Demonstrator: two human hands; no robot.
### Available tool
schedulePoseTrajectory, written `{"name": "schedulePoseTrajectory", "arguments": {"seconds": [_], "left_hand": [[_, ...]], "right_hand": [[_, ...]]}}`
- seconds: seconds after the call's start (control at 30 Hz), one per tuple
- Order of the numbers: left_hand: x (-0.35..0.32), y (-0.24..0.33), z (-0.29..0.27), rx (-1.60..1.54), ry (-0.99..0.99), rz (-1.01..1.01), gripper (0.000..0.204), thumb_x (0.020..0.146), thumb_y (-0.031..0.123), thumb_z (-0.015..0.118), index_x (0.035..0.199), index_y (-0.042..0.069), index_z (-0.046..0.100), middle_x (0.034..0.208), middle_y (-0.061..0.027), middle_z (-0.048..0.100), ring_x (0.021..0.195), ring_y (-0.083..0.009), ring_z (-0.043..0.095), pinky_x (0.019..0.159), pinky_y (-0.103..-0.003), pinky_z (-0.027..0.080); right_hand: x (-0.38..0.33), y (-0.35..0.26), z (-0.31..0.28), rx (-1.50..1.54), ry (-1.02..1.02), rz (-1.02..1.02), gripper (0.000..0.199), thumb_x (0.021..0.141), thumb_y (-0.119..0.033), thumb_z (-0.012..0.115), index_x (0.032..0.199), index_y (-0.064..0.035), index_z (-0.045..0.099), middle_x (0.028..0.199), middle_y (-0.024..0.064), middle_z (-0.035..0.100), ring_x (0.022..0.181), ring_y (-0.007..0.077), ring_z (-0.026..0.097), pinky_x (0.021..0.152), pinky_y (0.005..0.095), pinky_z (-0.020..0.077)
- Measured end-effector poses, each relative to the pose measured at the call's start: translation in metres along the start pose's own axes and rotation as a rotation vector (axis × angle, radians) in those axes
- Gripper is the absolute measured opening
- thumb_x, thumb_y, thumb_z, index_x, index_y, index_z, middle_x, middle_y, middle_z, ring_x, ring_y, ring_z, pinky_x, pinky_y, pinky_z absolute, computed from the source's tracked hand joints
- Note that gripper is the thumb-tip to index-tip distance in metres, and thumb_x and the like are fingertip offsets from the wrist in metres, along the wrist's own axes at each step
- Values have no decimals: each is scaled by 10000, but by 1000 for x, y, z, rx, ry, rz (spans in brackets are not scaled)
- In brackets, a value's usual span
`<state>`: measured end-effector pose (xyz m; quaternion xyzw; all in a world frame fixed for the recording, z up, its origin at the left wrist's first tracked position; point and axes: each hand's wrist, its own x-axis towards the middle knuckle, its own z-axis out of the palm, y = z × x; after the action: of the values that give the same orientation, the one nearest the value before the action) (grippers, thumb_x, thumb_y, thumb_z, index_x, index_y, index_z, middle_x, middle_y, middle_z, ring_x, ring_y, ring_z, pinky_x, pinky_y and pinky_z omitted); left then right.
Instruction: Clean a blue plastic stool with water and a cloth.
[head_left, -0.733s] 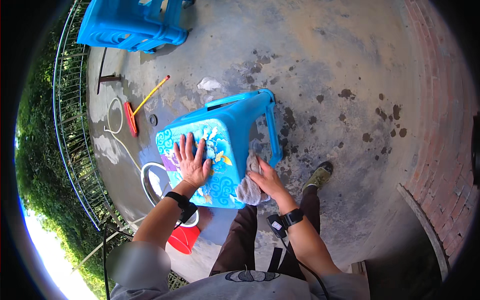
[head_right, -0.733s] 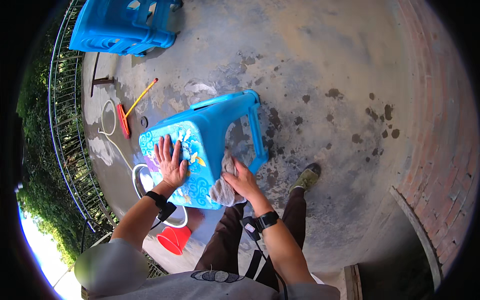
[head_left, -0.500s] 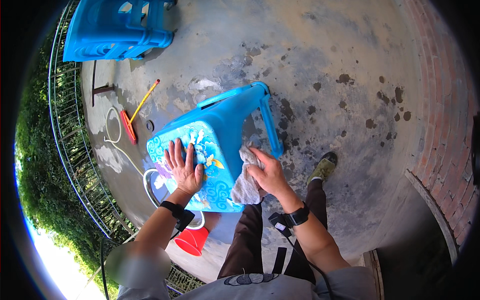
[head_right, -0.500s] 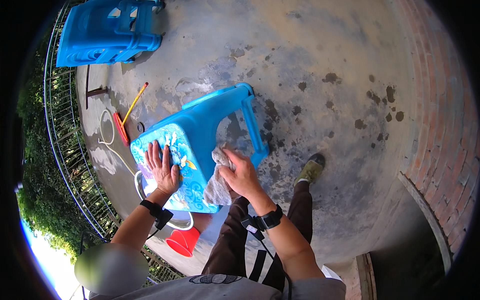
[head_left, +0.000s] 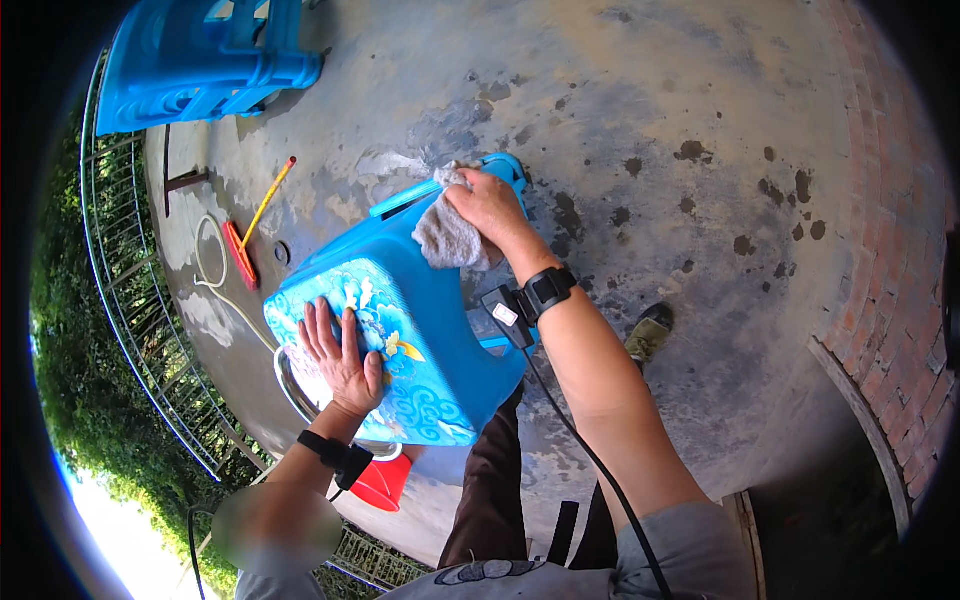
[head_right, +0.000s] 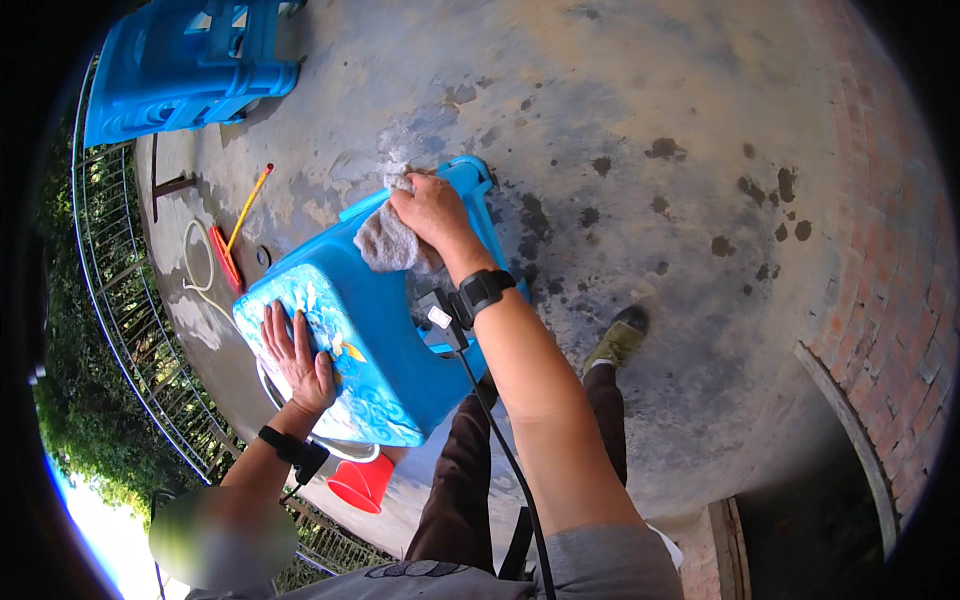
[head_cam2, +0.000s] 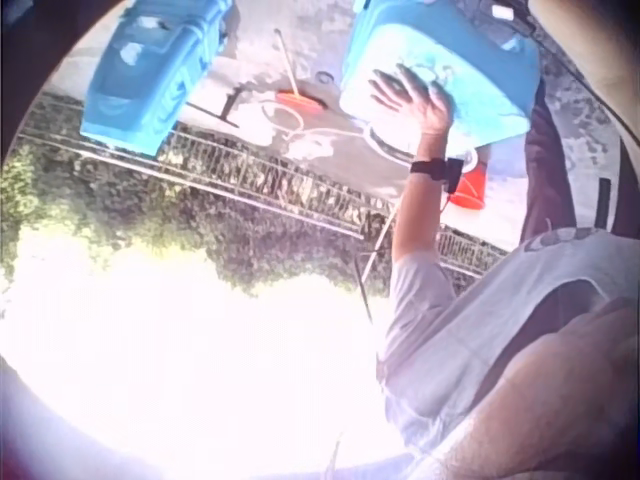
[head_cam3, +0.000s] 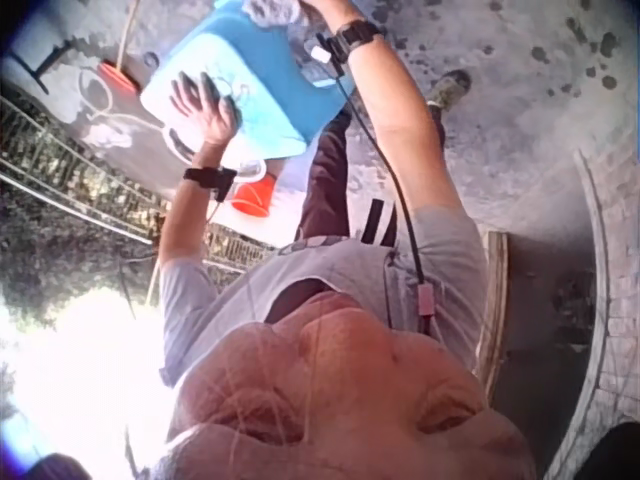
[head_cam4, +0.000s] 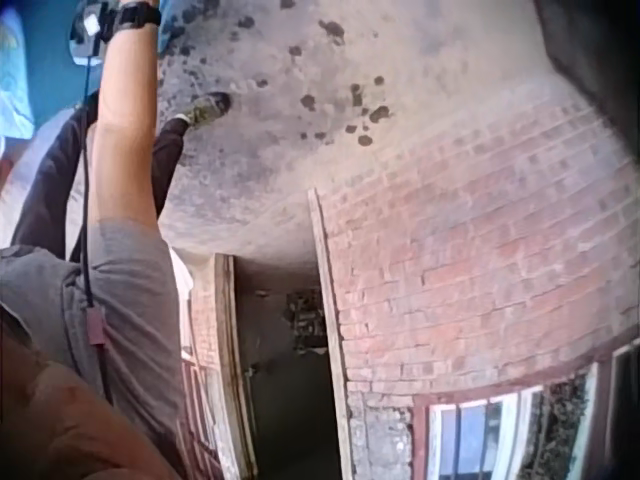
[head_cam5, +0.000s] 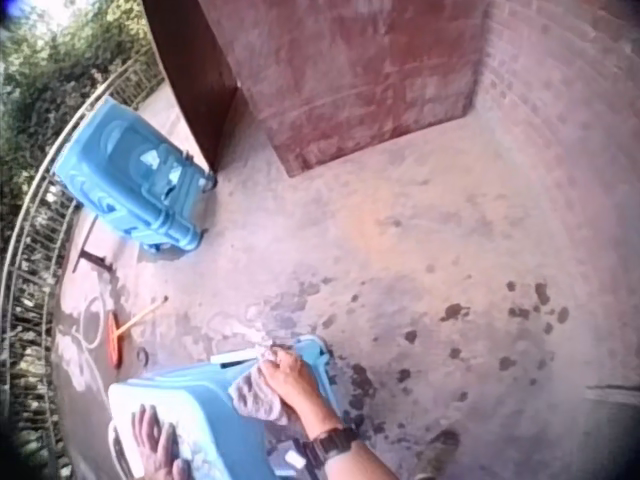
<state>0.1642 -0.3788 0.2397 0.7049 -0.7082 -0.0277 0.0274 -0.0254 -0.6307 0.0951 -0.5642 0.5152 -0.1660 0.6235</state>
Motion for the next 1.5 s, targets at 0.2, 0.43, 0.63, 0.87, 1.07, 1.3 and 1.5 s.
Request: {"name": "schedulePoseTrajectory", "arguments": {"seconds": [0.2,0.43,0.63,0.87,1.07,1.3,1.5], "left_hand": [[-1,-4,2,16,-1,26,685,1064,477,325,1614,68,340,1661,-312,239,1540,-524,203,1220,-676,109],[-3,-10,6,1,5,27,682,1061,487,331,1592,59,363,1646,-332,252,1526,-548,221,1205,-698,119],[-4,-12,9,12,14,35,680,1073,475,326,1609,56,338,1656,-313,245,1532,-525,218,1218,-674,129],[-10,-15,6,28,15,29,683,1069,488,337,1599,59,357,1656,-305,256,1537,-514,216,1223,-664,118],[-5,-9,12,-18,45,21,681,1058,515,362,1583,84,405,1665,-276,262,1552,-485,208,1230,-649,97],[-11,-8,6,35,27,26,677,1077,486,334,1605,63,359,1666,-281,253,1549,-481,210,1235,-633,114],[-2,-4,14,-8,53,56,674,1072,492,336,1606,81,365,1675,-270,243,1557,-479,192,1237,-633,97]], "right_hand": [[63,90,1,-193,-44,125,551,907,-430,561,1223,-3,707,1298,309,649,1178,483,621,1036,500,492],[59,134,12,-24,-58,136,564,913,-397,621,1278,30,665,1287,272,674,1200,404,635,1019,448,489],[-40,84,5,-28,-170,121,533,909,-398,620,1177,60,674,1130,326,695,1097,470,667,948,493,525],[-199,49,-7,374,-218,216,295,951,-190,594,1162,-4,682,963,231,729,941,426,709,805,455,549],[-288,67,24,134,85,66,511,905,-151,685,1380,8,587,1314,263,596,1209,444,595,1022,464,494],[-242,193,52,300,64,330,431,920,-210,655,1299,-7,649,1131,251,706,1093,421,670,958,447,520],[-183,293,41,119,5,506,393,990,-138,569,1348,11,635,1123,146,733,973,191,691,842,344,549]]}}
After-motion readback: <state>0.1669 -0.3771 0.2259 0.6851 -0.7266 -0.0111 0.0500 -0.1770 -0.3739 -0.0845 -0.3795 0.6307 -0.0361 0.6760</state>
